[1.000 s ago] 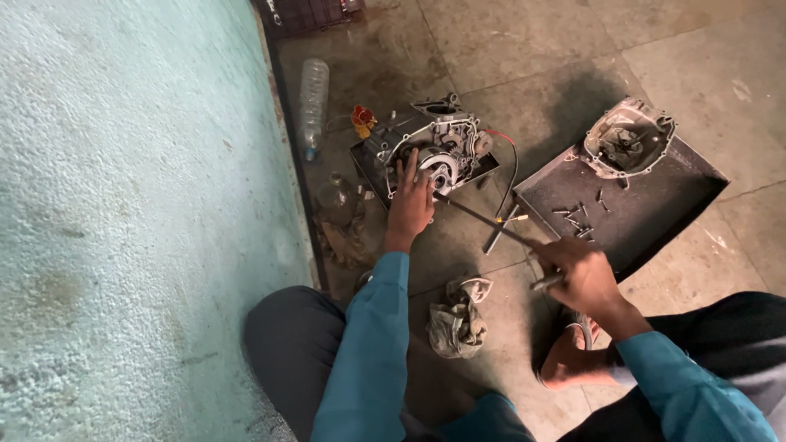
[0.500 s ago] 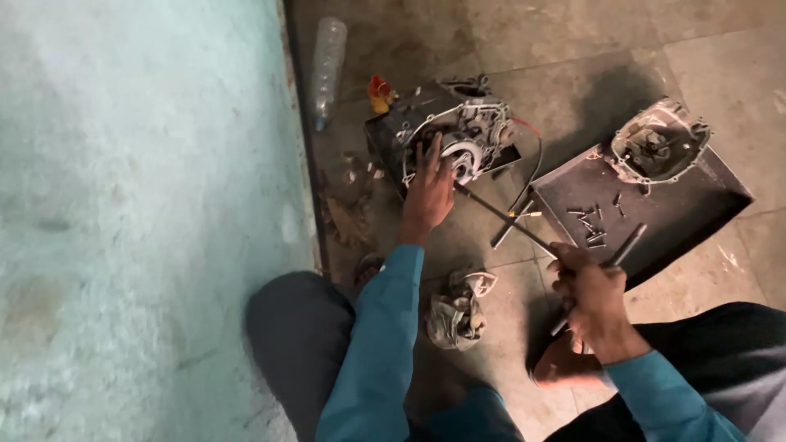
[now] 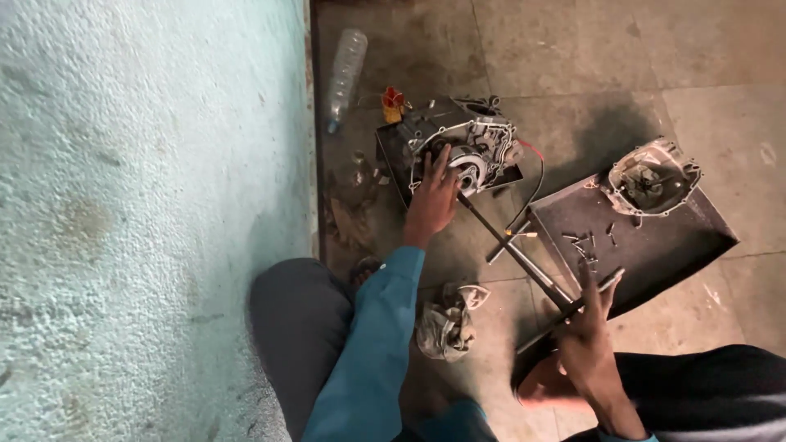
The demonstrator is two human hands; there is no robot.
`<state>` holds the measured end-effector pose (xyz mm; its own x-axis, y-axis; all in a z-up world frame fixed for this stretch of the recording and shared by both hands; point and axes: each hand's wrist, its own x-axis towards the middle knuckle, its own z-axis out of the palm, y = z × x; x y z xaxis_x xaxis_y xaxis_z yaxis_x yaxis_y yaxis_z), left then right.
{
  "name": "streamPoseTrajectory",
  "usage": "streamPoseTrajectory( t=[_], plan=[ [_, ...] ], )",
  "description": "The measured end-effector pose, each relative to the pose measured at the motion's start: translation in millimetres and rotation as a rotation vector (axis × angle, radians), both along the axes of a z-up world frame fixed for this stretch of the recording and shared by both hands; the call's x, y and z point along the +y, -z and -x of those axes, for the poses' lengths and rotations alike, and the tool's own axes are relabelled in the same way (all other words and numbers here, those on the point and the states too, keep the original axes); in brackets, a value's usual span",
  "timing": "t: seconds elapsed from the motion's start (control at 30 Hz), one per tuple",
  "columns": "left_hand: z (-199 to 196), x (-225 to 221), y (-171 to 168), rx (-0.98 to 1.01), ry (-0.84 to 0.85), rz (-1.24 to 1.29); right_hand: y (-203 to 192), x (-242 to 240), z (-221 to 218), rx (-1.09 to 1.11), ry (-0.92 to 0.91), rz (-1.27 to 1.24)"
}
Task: Assembling or repairing components of a disassembled motorcycle engine block on a workshop floor.
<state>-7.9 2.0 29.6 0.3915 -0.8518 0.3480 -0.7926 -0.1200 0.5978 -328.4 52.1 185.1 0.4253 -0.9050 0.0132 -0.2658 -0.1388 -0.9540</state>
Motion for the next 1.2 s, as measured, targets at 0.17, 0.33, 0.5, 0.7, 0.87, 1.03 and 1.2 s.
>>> streamPoseTrajectory(
  t=[0.17, 0.33, 0.5, 0.7, 0.87, 1.03, 1.2],
  plan=[
    [2.0, 2.0, 5.4, -0.084, -0.030, 0.096, -1.2, -14.5, 13.6, 0.763, -0.355, 0.838],
    [1.8, -0.6, 5.8, -0.028, -0.014, 0.066, -19.3, -19.0, -9.9, 0.557, -0.261, 0.541],
    [1.5, 4.8, 5.3, -0.021, -0.003, 0.062, -38.5, -11.0, -34.0, 1.417, 0.132, 0.742],
    [2.7, -3.5, 11.4, -0.170, -0.002, 0.108, 5.2, -49.2, -9.9, 1.101, -0.478, 1.116],
    [2.4, -1.1, 11.0, -0.145, 0.007, 0.120, 28.9, -50.8, -2.2, 1.423, -0.450, 0.651],
    [6.0, 5.8, 1.0, -0.041, 0.007, 0.017, 26.9, -49.6, -4.4, 0.426, 0.008, -0.286],
    [4.5, -3.3, 8.5, -0.063, -0.009, 0.028, 7.3, -46.4, -13.8, 0.088, 0.191, -0.725]
  ],
)
